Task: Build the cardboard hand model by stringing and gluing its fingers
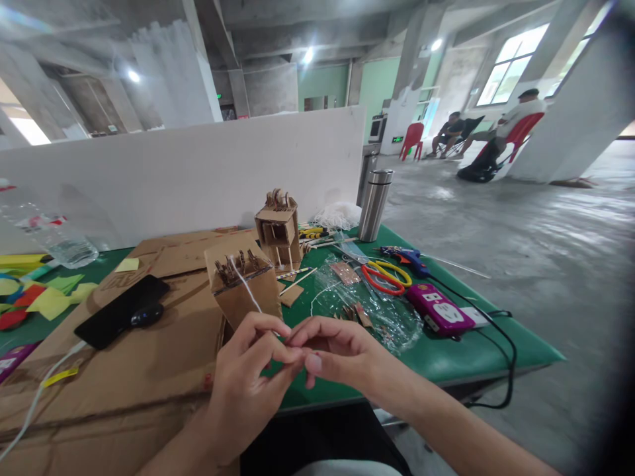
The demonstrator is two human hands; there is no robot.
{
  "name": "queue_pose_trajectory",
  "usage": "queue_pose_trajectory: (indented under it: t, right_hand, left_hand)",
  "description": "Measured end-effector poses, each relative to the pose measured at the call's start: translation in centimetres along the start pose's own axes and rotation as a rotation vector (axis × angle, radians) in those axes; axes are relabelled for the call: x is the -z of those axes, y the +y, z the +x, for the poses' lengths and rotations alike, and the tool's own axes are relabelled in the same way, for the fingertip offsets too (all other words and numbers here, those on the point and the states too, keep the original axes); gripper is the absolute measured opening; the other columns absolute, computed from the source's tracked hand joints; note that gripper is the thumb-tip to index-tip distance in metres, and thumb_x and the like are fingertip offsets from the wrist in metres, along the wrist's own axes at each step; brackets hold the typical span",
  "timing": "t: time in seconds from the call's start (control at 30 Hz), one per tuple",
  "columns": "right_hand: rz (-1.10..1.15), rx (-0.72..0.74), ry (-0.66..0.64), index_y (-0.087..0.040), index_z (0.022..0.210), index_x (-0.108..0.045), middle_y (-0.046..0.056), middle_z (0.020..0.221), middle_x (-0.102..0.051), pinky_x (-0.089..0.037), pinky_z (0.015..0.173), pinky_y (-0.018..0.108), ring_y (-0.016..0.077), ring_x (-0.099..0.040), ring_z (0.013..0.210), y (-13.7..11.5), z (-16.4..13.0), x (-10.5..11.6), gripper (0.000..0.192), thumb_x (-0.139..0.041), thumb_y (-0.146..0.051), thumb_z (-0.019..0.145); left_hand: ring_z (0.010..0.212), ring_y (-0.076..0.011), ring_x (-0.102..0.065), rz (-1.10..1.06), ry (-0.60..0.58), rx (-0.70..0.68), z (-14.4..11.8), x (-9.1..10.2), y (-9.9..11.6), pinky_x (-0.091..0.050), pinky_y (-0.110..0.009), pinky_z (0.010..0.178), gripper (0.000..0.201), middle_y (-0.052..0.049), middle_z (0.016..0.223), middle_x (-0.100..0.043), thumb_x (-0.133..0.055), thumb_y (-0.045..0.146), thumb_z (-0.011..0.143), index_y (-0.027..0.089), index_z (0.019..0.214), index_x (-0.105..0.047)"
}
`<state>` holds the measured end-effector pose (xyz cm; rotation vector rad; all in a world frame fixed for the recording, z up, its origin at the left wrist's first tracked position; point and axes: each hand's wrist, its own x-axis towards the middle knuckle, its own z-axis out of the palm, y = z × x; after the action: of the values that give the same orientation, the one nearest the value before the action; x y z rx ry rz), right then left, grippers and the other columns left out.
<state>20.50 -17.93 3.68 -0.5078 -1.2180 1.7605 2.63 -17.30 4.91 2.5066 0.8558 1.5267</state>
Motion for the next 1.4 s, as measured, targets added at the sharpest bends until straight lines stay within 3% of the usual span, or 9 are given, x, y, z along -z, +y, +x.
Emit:
queue_pose_trajectory:
  t: [0.3,0.53,0.77,0.93,1.03,1.17,1.4]
  right_hand:
    - [-0.065,-0.055,-0.030,-0.014,0.077,-0.067,0.002,0.088,-0.067,-0.051,0.060,0.019,0.0089,-0.060,0.072,-0.3,0.5,0.5,0.023,-0.081,-0.033,0.078]
    - [-0.002,0.016,0.037,-0.016,0.082,-0.064,-0.001,0.078,-0.061,-0.050,0.068,0.021,0.0087,-0.059,0.069,0.2,0.4,0.4,0.023,-0.071,-0.036,0.088]
    - [-0.063,0.026,0.119,-0.017,0.070,-0.056,-0.002,0.068,-0.056,-0.052,0.059,0.024,0.0118,-0.058,0.064,0.0,0.3,0.6,0.041,-0.064,-0.052,0.090]
    - [-0.171,0.066,0.118,-0.014,0.078,-0.068,0.002,0.073,-0.063,-0.052,0.058,0.023,0.0114,-0.059,0.065,0.2,0.3,1.2,0.038,-0.069,-0.051,0.087]
    - [-0.136,0.068,0.128,-0.015,0.080,-0.070,0.002,0.074,-0.064,-0.051,0.056,0.022,0.0113,-0.059,0.066,0.4,0.3,1.4,0.028,-0.078,-0.042,0.080]
    - [-0.127,0.126,0.201,-0.017,0.079,-0.070,0.000,0.074,-0.063,-0.049,0.054,0.019,0.0092,-0.055,0.064,0.4,0.4,1.2,0.022,-0.085,-0.033,0.074]
    - [-0.218,0.205,0.296,-0.018,0.080,-0.067,0.000,0.076,-0.062,-0.050,0.056,0.020,0.0095,-0.056,0.064,-0.1,0.1,1.2,0.024,-0.082,-0.038,0.077]
  left_hand:
    - [0.067,-0.0082,-0.063,-0.020,-0.080,-0.009,-0.1,-0.1,0.1,-0.050,-0.015,0.058,0.013,0.000,0.085,-0.062,-0.067,0.014,0.087,0.021,0.085,-0.057]
    - [0.065,-0.0085,-0.061,-0.066,-0.106,0.032,0.1,0.0,0.2,-0.050,-0.016,0.057,0.018,0.001,0.083,-0.064,-0.070,0.017,0.086,0.022,0.098,-0.057]
    - [0.075,-0.0088,-0.063,-0.355,-0.151,0.268,-0.3,0.5,0.6,-0.055,-0.018,0.067,0.022,0.001,0.094,-0.060,-0.061,0.013,0.090,0.026,0.107,-0.054]
    - [0.077,-0.0074,-0.062,-0.456,-0.130,0.334,-0.4,0.6,0.9,-0.056,-0.017,0.070,0.028,0.002,0.098,-0.056,-0.058,0.010,0.090,0.029,0.110,-0.054]
    - [0.086,-0.0117,-0.063,-0.483,-0.129,0.321,-0.6,0.7,1.0,-0.058,-0.022,0.072,0.036,-0.002,0.105,-0.055,-0.056,0.009,0.089,0.030,0.118,-0.051]
    - [0.111,-0.0225,-0.061,-0.505,-0.160,0.281,-1.0,0.8,0.9,-0.062,-0.033,0.082,0.052,-0.009,0.128,-0.051,-0.057,0.014,0.089,0.033,0.136,-0.040]
    - [0.125,-0.0303,-0.057,-0.558,-0.190,0.281,-1.0,1.1,1.2,-0.059,-0.045,0.093,0.054,-0.016,0.148,-0.037,-0.050,0.036,0.098,0.033,0.147,-0.026]
